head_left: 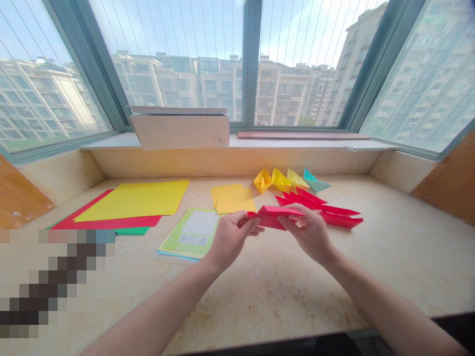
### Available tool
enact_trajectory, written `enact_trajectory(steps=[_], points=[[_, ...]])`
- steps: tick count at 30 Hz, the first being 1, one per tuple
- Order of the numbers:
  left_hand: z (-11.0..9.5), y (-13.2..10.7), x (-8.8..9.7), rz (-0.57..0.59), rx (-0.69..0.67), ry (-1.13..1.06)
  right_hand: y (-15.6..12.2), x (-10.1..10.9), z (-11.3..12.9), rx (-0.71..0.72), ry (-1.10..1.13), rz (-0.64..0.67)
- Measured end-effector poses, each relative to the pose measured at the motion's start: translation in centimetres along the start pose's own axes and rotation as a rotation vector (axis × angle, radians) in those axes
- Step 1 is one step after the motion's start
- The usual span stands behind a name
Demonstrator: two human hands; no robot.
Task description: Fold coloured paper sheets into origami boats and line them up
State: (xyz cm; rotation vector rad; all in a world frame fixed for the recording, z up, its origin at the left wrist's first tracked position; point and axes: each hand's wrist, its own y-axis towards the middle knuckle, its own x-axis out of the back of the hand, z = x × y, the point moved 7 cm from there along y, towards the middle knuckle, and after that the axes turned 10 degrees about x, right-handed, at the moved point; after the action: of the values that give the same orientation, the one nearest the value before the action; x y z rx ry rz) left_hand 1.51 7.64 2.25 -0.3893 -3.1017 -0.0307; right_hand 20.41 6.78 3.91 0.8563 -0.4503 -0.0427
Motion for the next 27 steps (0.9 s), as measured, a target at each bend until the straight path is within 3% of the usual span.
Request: enact_trajectory(steps=[9,16,22,27], points=[[-0.3,-0.4,-0.3,0.008,0.043,-0.170,-0.2,0.3,0.2,0.070,0.001,-0.042],[-0.1,-0.2,-0.2,-0.009,0.004,-0.141,-0.2,0.6,0.4,0.069,-0.037,-0.051],[0.2,-0.1,-0.4,0.003,0.011,-0.217,-0.4,-0.6,-1.0,-0.057,0.204,-0.002],[0.1,-0.1,-0.6,0.022,-0.014,-0.240,-0.5,-0.1,-1.9,-0.039,0.243,-0.113]])
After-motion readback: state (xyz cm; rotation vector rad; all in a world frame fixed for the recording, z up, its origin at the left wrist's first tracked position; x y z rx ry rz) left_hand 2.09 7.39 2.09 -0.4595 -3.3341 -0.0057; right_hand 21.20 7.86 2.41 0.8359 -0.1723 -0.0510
